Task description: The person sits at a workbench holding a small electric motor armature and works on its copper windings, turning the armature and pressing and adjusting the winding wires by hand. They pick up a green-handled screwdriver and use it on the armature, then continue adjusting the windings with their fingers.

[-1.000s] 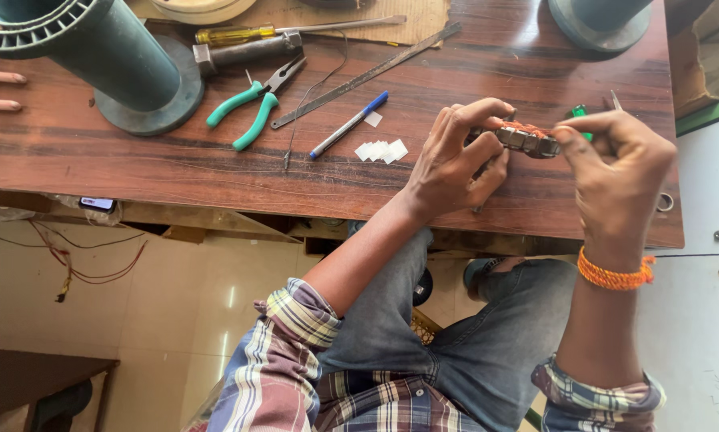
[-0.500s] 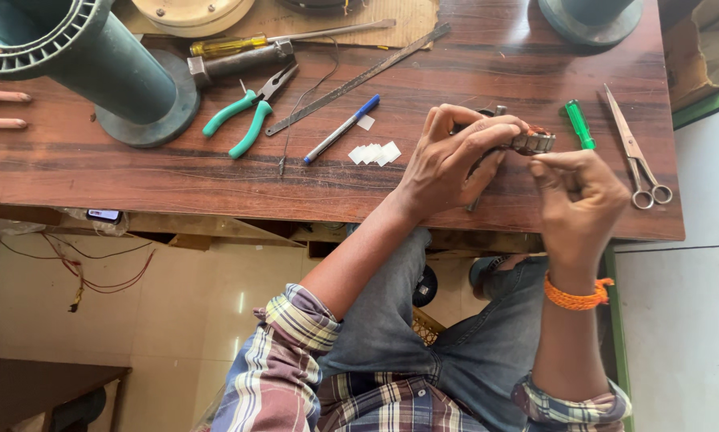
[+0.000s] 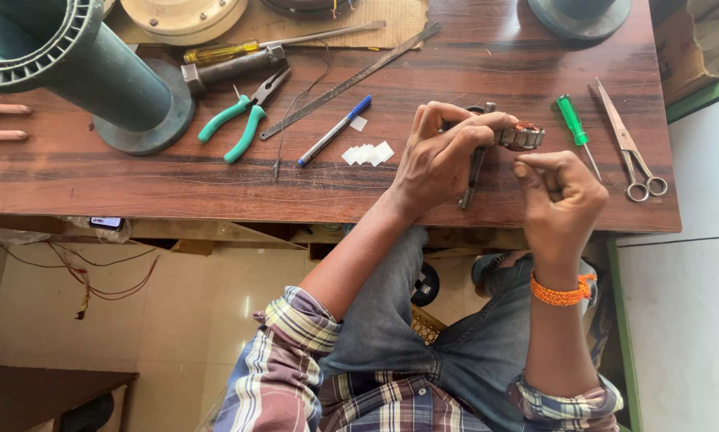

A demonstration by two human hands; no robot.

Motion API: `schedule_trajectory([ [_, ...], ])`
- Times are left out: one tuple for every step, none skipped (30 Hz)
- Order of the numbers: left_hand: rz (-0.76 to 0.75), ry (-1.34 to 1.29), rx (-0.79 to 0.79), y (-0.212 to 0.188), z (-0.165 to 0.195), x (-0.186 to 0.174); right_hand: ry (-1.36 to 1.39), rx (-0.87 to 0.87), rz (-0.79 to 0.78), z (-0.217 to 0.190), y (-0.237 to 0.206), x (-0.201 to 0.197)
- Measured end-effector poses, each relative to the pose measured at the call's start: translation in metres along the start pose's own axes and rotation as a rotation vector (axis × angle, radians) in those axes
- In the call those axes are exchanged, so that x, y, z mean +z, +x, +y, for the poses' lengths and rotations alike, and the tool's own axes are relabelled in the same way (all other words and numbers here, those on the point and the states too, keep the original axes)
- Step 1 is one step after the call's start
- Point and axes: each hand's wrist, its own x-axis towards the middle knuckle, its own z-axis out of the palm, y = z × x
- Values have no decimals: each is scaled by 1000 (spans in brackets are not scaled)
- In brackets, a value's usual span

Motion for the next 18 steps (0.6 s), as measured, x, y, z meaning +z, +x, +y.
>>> schedule_trajectory([
  [-1, -4, 1, 0, 0, 0, 3, 1, -3, 0, -1, 1],
  [-1, -9, 4, 0, 0, 0, 5, 0, -5, 0, -3, 4],
  [-1, -12, 8, 1, 0, -1, 9, -2, -7, -1, -4, 6],
  [-4, -20, 12, 1, -1, -1, 2, -9, 0, -1, -4, 7],
  [-6, -27, 16, 1, -1, -2, -3, -17, 6, -2, -4, 9],
  [-9, -33, 21, 1, -1, -3, -8, -26, 12, -2, -4, 12],
  [-14, -39, 21, 1, -2, -3, 3, -29, 12, -3, -4, 14],
  [-19, -48, 20, 1, -2, -3, 11, -31, 13, -3, -5, 17],
  [-23, -59, 20, 2, -3, -3, 19, -34, 14, -2, -5, 18],
  [-37, -53, 18, 1, -3, -3, 32, -34, 17, -1, -6, 20],
  [-52, -47, 17, 1, -4, -3, 47, -35, 19, 1, -6, 22],
  [-67, -39, 15, 0, -5, -3, 63, -37, 21, 2, -7, 24],
  [-69, -45, 17, -1, -6, -4, 71, -30, 23, 4, -8, 24],
  [-72, -49, 20, -2, -6, -4, 81, -24, 26, 6, -9, 25],
  [-74, -53, 24, -2, -7, -4, 90, -19, 29, 8, -10, 27],
  [-67, -44, 38, -2, -7, -4, 83, -22, 28, 9, -11, 27],
  [-59, -35, 51, -2, -7, -3, 75, -24, 26, 11, -13, 27],
  [-52, -26, 65, -2, -7, -3, 67, -27, 24, 13, -14, 27],
])
